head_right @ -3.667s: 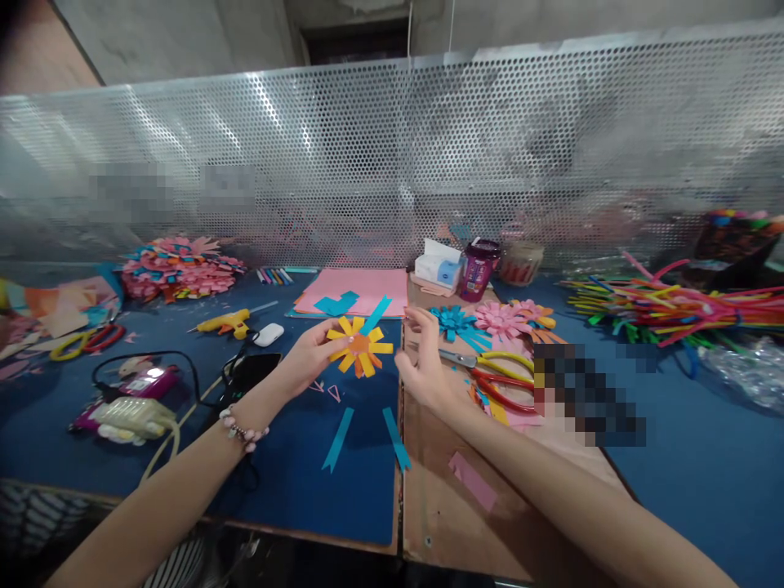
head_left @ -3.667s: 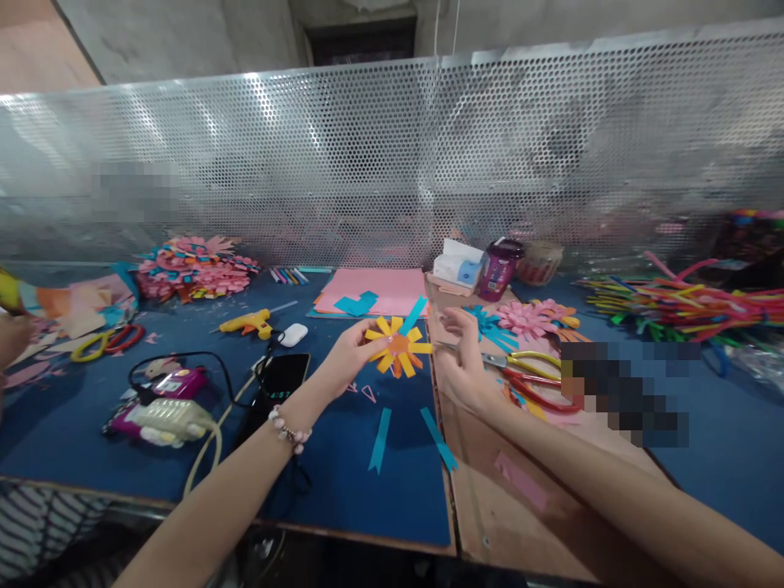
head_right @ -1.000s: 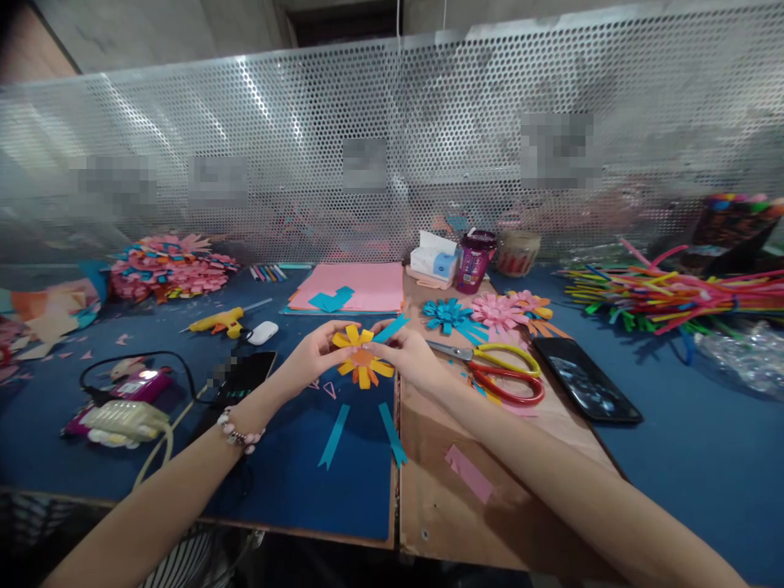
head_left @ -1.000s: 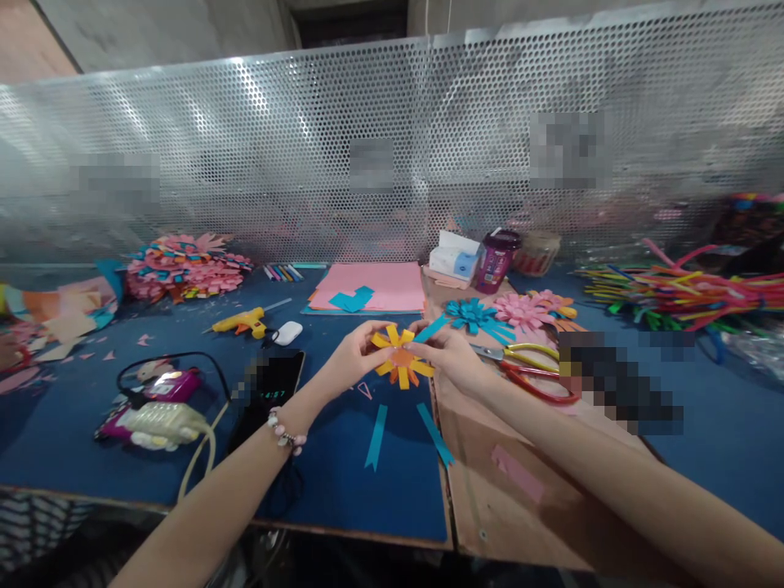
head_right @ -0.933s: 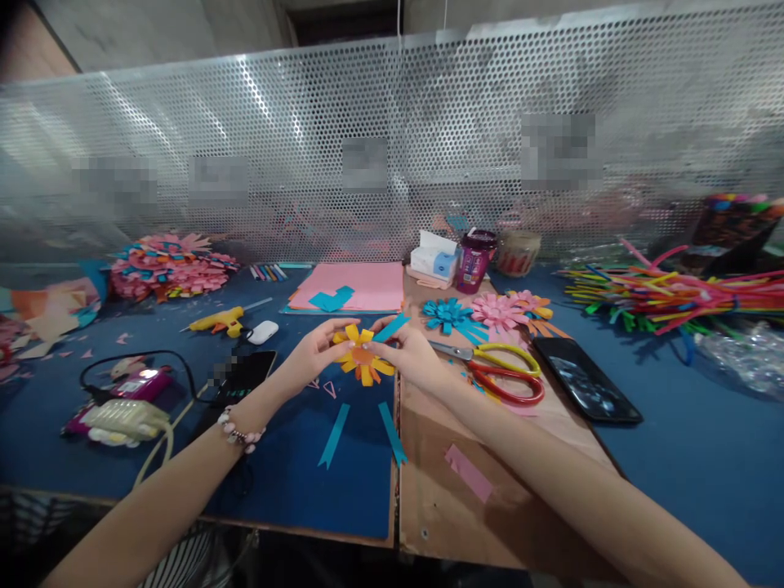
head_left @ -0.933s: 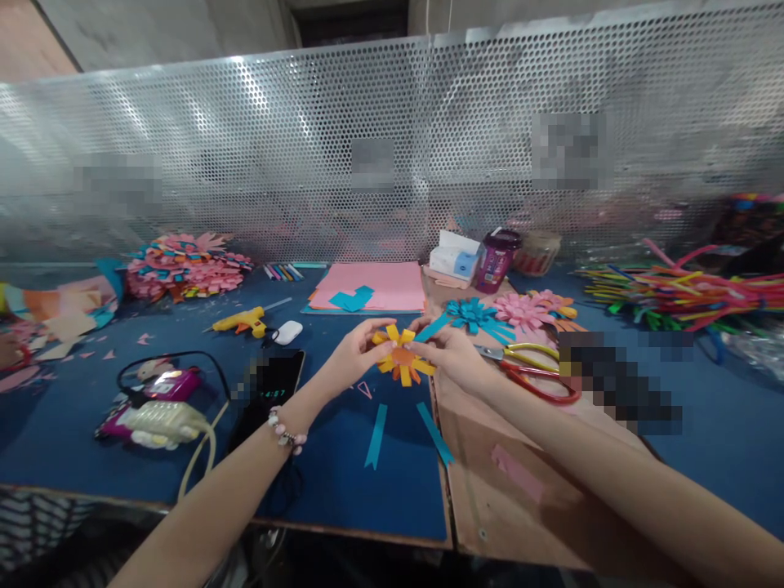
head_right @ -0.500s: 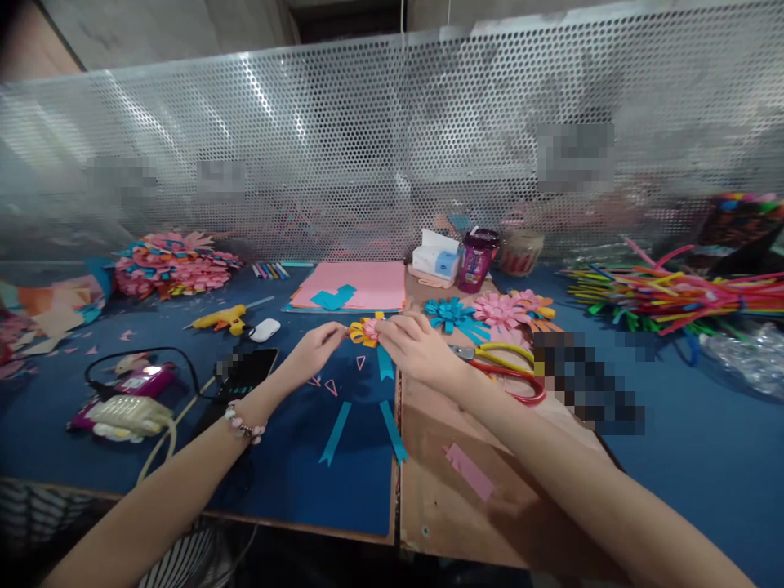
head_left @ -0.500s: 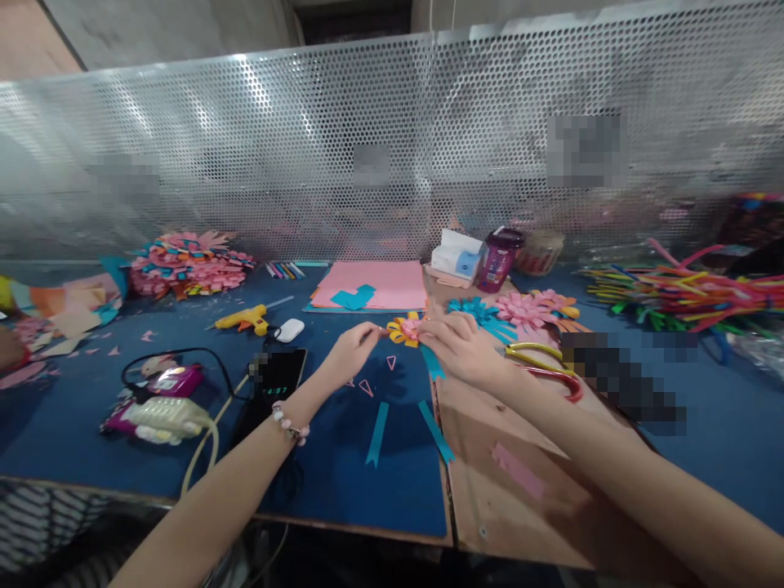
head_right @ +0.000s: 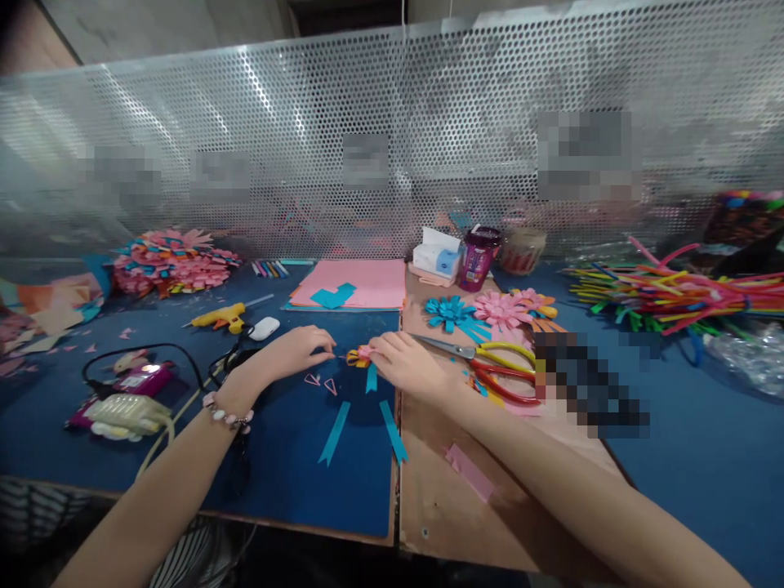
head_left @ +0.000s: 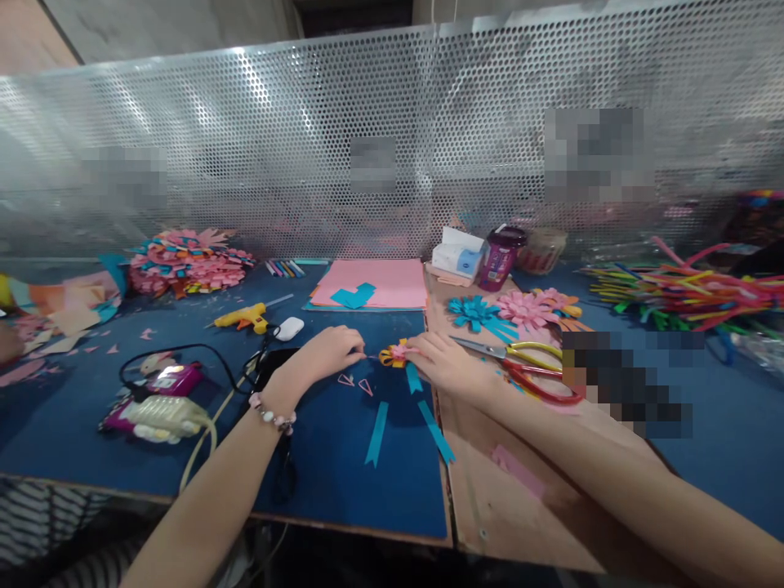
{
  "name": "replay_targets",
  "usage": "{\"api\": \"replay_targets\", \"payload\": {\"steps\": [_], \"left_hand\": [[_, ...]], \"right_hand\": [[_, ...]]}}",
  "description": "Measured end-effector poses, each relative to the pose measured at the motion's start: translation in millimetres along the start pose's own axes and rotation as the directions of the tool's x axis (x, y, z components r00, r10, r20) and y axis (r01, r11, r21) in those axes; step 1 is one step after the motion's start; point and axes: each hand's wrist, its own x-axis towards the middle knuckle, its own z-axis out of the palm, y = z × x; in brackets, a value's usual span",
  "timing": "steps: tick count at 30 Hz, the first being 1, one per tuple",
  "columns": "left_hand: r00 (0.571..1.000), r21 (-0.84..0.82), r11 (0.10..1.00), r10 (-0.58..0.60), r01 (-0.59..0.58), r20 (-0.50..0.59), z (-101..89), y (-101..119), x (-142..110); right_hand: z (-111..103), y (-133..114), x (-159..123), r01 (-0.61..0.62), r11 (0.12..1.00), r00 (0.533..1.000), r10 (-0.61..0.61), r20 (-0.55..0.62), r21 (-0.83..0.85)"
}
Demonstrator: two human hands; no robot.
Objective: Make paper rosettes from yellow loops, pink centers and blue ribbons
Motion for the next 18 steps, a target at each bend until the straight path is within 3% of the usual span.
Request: {"api": "replay_targets", "payload": {"steps": [3,5,9,13,18], "left_hand": [[0.999,0.001,1.0,-0.022,0.022,0.043,-4.7,2,-2],[0.996,0.009,1.0,-0.008,0.007,0.094,-4.3,6,-2],[0.983,0.016,1.0,0.013,-0.016,0.181,1.5,9,-3],[0.957,0.142,0.99,-0.045,0.005,0.285,5.8,2,-2],[0.955,0.257,0.966,-0.098,0.024,0.28,-0.2,-12,-2]], "right_hand": [[-3,-4,1,0.091,0.994,0.992,-0.096,0.078,0.066],[-1,-1,-1,0.066,0.988,0.994,-0.077,0.077,0.136],[16,11,-8,-0.053,0.937,0.997,0.067,-0.029,0.345],[28,23,-11,-0.151,0.828,0.95,0.273,-0.153,0.541],[21,23,-8,-0.173,0.787,0.908,0.361,-0.214,0.592]]}}
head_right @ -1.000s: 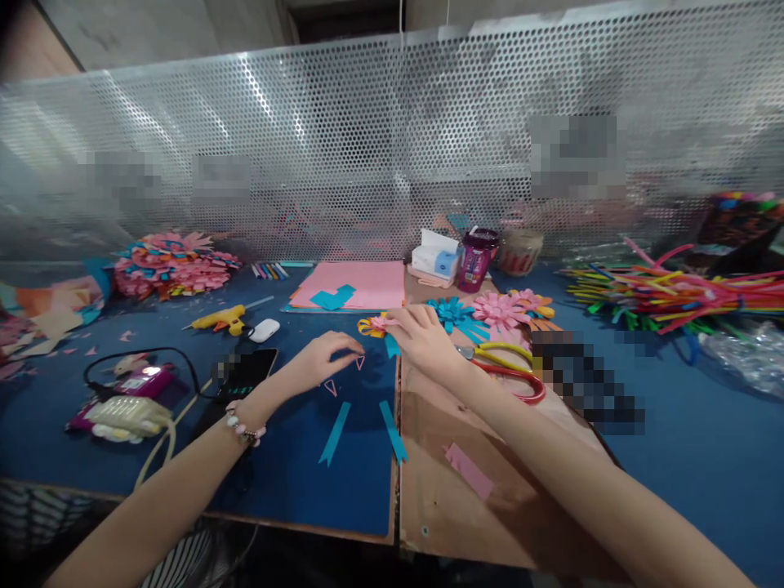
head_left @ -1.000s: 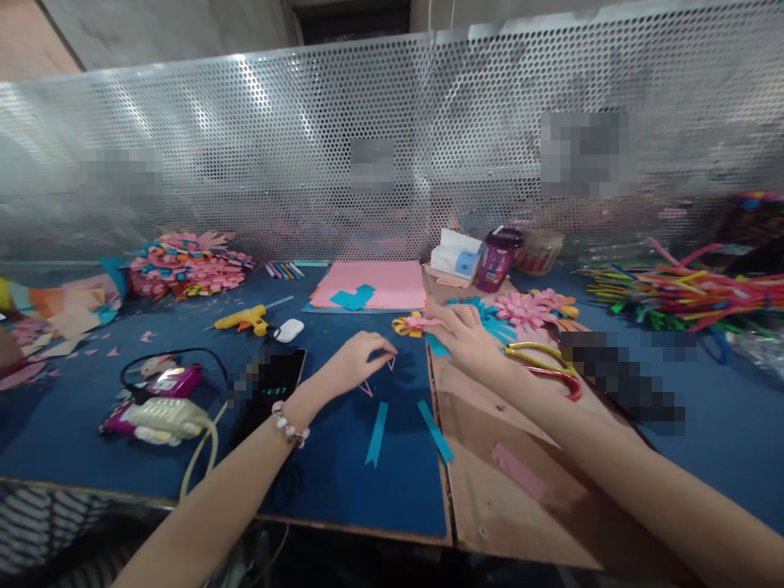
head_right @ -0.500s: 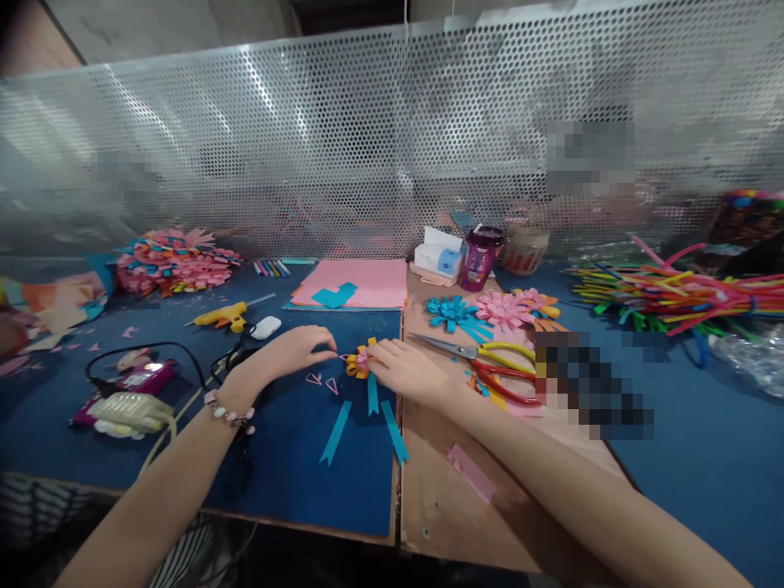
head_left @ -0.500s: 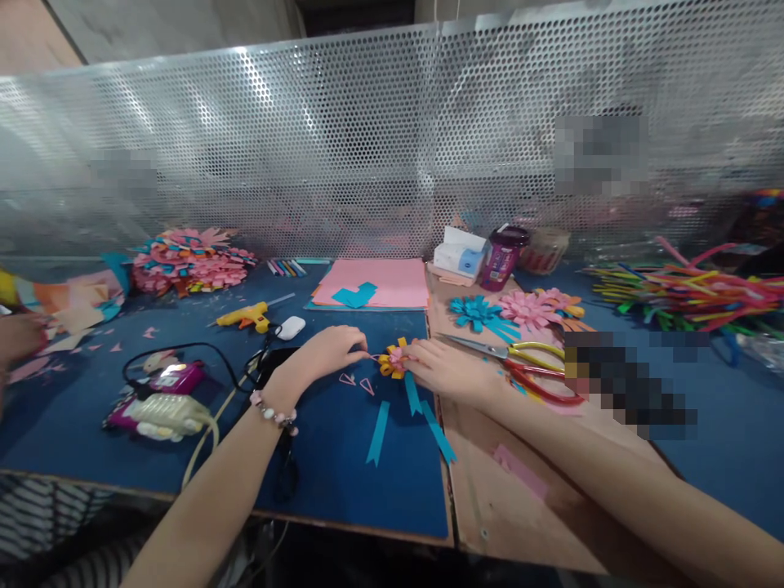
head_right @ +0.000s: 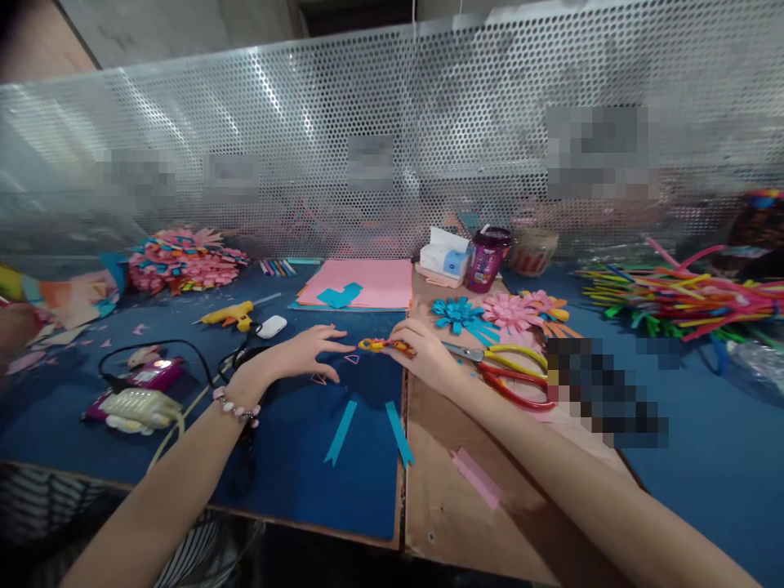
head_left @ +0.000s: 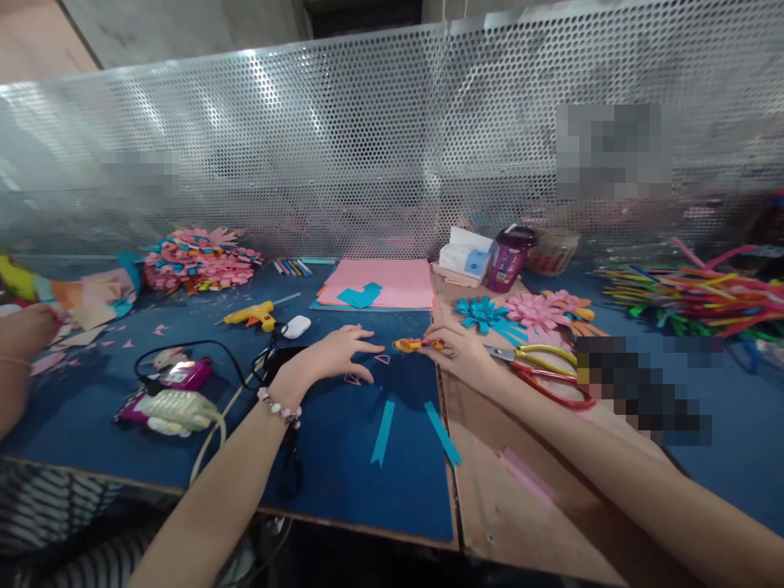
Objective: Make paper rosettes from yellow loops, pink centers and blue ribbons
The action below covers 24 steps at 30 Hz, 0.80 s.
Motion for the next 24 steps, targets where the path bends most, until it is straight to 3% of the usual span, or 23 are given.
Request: {"api": "replay_targets", "payload": {"steps": [2,4,8,11,19,22,24], "left_hand": [[0.998,0.027,0.999,-0.038,0.039,-0.045,-2.6,-3,-1],[0.995,0.014,0.998,-0.054,0.055,-0.085,-4.6,-2,-3],[0.996,-0.055,0.996,0.074,-0.076,-0.04,-5.6,7,-3],[0.996,-0.012,0.996,0.088,-0.088,-0.02,-5.1,10,-3],[0.977,0.118,0.992,-0.026,0.052,-0.212,-12.4,-3,-6],[0.917,0.088,0.973,-0.169,0.214,-0.362,-20.4,-16,-12],[0.818,0.002,0.924,-0.338,0.383,-0.465,-24.8,-31,-19]], "right_hand": [[-1,-6,1,0.032,0.998,0.999,-0.031,0.02,-0.049],[-2,-14,0,0.125,0.983,0.985,-0.107,0.134,-0.137],[-4,-33,-1,0.317,0.915,0.891,-0.197,0.409,-0.248],[-5,-45,0,0.35,0.906,0.865,-0.215,0.454,-0.239],[-8,-54,7,0.407,0.864,0.822,-0.205,0.532,-0.296],[-9,-49,8,0.356,0.901,0.819,-0.173,0.547,-0.247],[-11,-47,8,0.325,0.927,0.815,-0.175,0.552,-0.185]]}}
